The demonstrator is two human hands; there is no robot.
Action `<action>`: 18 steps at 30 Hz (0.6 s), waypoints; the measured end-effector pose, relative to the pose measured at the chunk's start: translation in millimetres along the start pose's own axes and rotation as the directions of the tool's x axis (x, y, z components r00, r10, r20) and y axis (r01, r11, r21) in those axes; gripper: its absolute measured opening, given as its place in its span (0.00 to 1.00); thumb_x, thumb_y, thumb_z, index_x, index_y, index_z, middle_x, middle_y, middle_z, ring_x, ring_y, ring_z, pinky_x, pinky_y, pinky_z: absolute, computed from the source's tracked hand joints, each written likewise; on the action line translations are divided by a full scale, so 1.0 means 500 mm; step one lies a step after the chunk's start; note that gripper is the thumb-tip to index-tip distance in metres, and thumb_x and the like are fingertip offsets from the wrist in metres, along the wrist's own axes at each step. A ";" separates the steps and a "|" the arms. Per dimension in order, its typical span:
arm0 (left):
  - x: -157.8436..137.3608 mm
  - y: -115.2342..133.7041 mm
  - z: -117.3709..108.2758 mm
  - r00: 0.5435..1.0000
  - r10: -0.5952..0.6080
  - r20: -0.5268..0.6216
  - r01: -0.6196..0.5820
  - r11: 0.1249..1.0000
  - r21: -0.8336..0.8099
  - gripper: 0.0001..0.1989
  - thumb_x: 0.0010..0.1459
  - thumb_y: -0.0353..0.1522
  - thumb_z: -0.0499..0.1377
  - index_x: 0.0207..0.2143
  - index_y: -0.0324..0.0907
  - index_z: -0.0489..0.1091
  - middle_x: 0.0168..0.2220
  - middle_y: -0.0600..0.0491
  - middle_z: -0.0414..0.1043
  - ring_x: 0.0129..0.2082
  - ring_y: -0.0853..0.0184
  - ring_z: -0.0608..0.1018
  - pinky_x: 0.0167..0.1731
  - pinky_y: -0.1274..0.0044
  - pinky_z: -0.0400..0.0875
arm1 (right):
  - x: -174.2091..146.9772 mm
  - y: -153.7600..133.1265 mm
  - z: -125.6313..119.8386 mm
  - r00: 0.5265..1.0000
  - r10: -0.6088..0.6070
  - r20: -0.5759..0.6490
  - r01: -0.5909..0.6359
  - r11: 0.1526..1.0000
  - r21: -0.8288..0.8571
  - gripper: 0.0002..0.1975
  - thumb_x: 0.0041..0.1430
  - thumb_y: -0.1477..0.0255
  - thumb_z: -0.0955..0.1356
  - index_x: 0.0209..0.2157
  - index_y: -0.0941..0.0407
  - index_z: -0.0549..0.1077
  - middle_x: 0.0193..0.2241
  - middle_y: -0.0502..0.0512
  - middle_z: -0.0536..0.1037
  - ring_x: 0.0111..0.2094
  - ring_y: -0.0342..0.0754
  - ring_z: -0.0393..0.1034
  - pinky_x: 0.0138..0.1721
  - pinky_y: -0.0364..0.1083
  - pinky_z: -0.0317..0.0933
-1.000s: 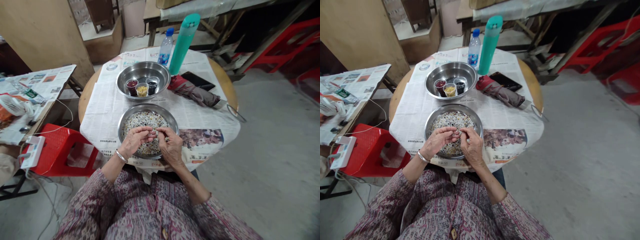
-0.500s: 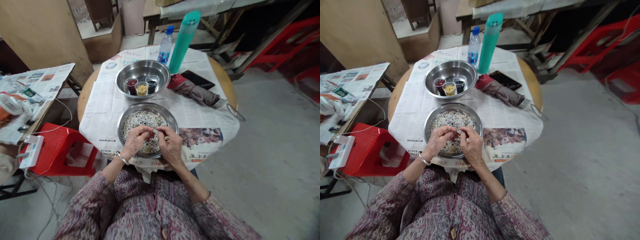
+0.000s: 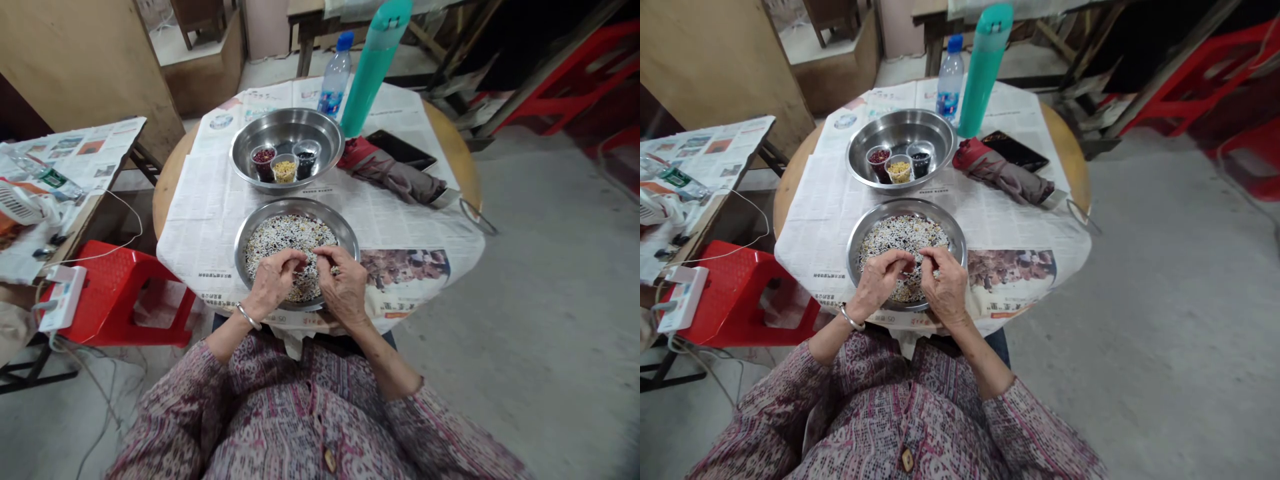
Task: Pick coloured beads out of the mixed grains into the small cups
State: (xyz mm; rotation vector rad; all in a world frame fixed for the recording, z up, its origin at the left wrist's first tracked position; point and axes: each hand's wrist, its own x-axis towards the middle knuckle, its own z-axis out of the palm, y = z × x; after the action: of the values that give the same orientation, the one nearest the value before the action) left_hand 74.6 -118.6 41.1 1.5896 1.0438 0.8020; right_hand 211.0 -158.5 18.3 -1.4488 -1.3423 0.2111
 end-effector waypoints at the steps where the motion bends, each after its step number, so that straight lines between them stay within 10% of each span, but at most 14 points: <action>1: 0.000 0.004 0.001 0.998 -0.061 0.007 0.061 0.992 -0.108 0.07 0.60 0.27 0.56 0.36 0.40 0.75 0.31 0.52 0.77 0.32 0.68 0.79 0.35 0.76 0.76 | 0.000 0.000 0.000 1.000 0.005 0.004 -0.005 1.000 -0.002 0.09 0.62 0.74 0.62 0.36 0.54 0.74 0.31 0.52 0.79 0.32 0.46 0.73 0.35 0.45 0.67; 6: 0.004 0.019 0.001 0.955 -0.281 0.094 0.289 0.815 -0.501 0.06 0.55 0.24 0.58 0.34 0.37 0.75 0.31 0.51 0.78 0.31 0.70 0.79 0.42 0.72 0.75 | -0.001 0.002 0.001 1.000 -0.001 -0.001 0.001 1.000 -0.006 0.09 0.61 0.74 0.62 0.35 0.54 0.74 0.31 0.52 0.79 0.32 0.47 0.73 0.36 0.47 0.67; 18: 0.007 0.020 -0.015 0.921 -0.333 0.203 0.385 0.696 -0.606 0.06 0.55 0.25 0.62 0.37 0.33 0.76 0.33 0.46 0.79 0.30 0.71 0.79 0.43 0.72 0.74 | 0.000 0.000 0.002 1.000 -0.023 -0.003 0.023 1.000 -0.009 0.07 0.60 0.75 0.64 0.37 0.55 0.73 0.31 0.52 0.77 0.29 0.44 0.71 0.35 0.45 0.67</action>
State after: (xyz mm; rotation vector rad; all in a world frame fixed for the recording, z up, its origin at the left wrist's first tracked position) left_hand 71.6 -113.5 52.6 0.7859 0.8567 0.7090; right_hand 210.3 -158.1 17.6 -1.4399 -1.3585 0.1875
